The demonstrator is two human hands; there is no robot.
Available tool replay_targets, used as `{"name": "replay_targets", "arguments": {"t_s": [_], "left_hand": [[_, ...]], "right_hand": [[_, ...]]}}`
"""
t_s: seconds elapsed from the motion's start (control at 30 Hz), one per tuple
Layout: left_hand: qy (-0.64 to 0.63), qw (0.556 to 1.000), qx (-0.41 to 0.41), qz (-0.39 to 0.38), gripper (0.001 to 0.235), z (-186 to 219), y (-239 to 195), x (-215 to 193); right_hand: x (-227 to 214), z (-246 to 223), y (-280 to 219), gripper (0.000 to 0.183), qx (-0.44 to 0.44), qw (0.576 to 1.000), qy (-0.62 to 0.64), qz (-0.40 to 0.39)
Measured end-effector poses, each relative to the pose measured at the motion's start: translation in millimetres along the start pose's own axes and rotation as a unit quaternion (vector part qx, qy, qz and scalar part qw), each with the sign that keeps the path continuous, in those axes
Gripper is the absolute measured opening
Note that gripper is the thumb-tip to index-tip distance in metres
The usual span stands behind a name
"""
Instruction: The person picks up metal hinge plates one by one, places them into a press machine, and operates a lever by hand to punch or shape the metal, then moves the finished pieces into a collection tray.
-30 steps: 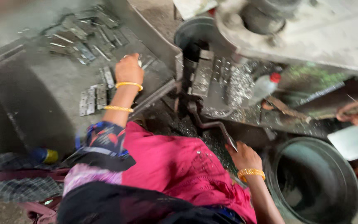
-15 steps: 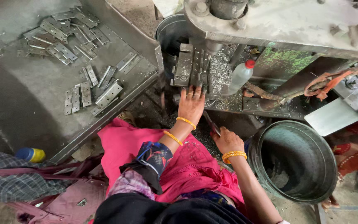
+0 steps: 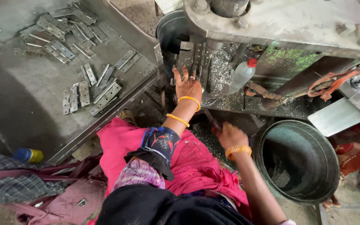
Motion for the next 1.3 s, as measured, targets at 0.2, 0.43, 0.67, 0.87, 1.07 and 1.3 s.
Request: {"name": "replay_targets", "arguments": {"t_s": [0.2,0.43,0.67,0.87,1.07,1.3], "left_hand": [[-0.017,0.990,0.005,0.143,0.054,-14.7,5.4,9.4],[0.000,0.987,0.063,0.151,0.045,-11.7,-21.1,20.8],[-0.068,0.977,0.070,0.191,0.037,-5.6,-52.1,50.1],[0.035,0.946,0.141,0.290,0.047,-1.8,-28.8,40.6],[-0.160,0.956,0.094,0.226,0.019,-40.5,-38.7,-2.7],[-0.385,0.829,0.023,0.405,0.024,-136.5,-31.9,-60.6]], "right_hand": [[33.2,3.1,-25.6,0.052,0.038,0.994,0.097,0.035],[-73.7,-23.8,25.2,0.058,-0.015,0.999,-0.029,-0.033],[-84.4,-31.8,28.1,0.061,-0.005,0.996,-0.056,-0.064],[-83.7,-29.5,27.7,0.064,-0.014,0.997,-0.052,-0.056],[-85.4,-31.3,25.8,0.066,-0.017,0.999,-0.031,-0.039],[-83.6,-33.7,27.7,0.067,-0.023,0.999,-0.034,-0.031]]}}
Point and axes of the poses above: each hand's wrist, its own y-axis towards the middle knuckle, its own x-axis out of the palm, z = x × y, the point moved 2 cm from there along y, towards the middle knuckle, and after that the axes turned 7 degrees about -x, right-handed, at the moved point
